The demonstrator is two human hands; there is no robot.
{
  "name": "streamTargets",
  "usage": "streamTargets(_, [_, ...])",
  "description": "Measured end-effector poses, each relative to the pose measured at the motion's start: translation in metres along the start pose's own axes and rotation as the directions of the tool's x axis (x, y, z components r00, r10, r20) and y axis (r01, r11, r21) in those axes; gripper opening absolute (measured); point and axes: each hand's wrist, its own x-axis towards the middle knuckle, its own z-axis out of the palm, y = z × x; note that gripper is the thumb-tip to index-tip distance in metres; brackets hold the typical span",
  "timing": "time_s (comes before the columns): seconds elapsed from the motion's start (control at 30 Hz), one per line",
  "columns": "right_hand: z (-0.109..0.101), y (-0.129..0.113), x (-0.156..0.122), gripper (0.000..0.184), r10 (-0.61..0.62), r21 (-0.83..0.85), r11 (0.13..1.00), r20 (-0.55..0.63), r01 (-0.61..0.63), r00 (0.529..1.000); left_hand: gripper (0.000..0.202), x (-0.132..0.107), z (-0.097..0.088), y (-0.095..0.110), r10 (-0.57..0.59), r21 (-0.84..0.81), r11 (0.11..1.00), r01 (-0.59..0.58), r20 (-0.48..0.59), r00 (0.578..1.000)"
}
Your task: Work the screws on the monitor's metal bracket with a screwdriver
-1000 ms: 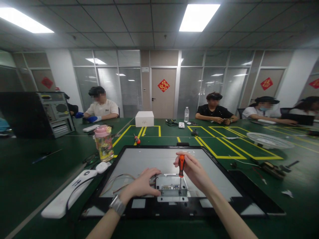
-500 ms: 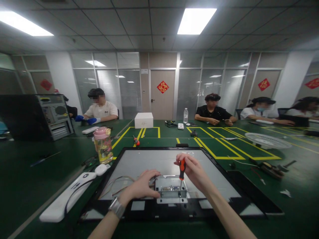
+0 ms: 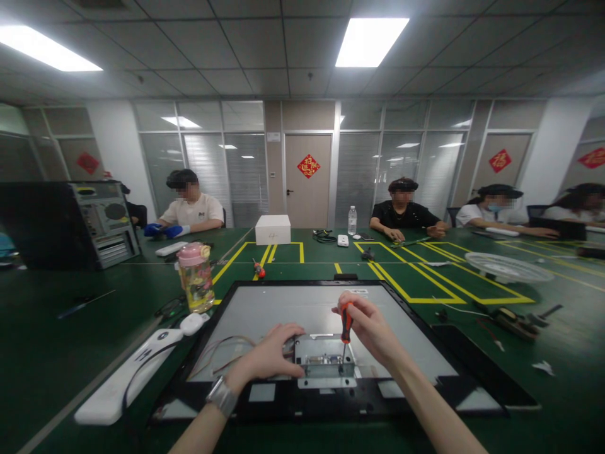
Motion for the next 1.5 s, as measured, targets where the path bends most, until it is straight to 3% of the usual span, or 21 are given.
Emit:
streamTargets(0.23, [0.001, -0.001, 0.001, 0.025, -0.007, 0.085, 0.996, 0.050, 0.002, 0.999, 0.076, 0.000, 0.001, -0.001, -0.018, 0.019, 1.000, 0.018, 0.001, 1.000])
streamTargets(0.4, [-0.001, 0.001, 0.001, 0.019, -0.044, -0.003, 0.999, 0.013, 0.044, 0.999, 0.075, 0.002, 0.002, -0.007, 0.006, 0.019, 1.000, -0.006, -0.009, 1.000])
streamTargets(0.67, [0.004, -0.005, -0.001, 0.030, -0.004, 0.011, 1.000, 0.064, 0.004, 0.998, 0.076, 0.001, 0.001, -0.003, 0.001, 0.008, 1.000, -0.001, -0.001, 1.000])
streamTargets(0.9, [0.000, 0.002, 0.001, 0.016, -0.071, -0.149, 0.987, -0.033, 0.066, 0.997, 0.075, 0.001, 0.001, -0.002, -0.010, 0.009, 1.000, 0.010, -0.009, 1.000])
streamTargets(1.13, [-0.005, 0.005, 0.003, 0.029, -0.083, -0.088, 0.993, -0.024, 0.081, 0.996, 0.075, 0.001, 0.001, -0.002, -0.004, 0.009, 1.000, 0.004, -0.006, 1.000])
streamTargets(1.33, [-0.007, 0.009, 0.003, 0.017, -0.140, -0.230, 0.966, -0.099, 0.115, 0.985, 0.074, -0.001, 0.000, 0.000, 0.004, 0.008, 1.000, -0.004, -0.012, 1.000])
streamTargets(1.5, [-0.006, 0.007, 0.003, 0.027, -0.093, -0.087, 0.992, -0.066, 0.087, 0.993, 0.074, -0.001, 0.000, 0.000, 0.002, -0.004, 1.000, -0.002, -0.012, 1.000])
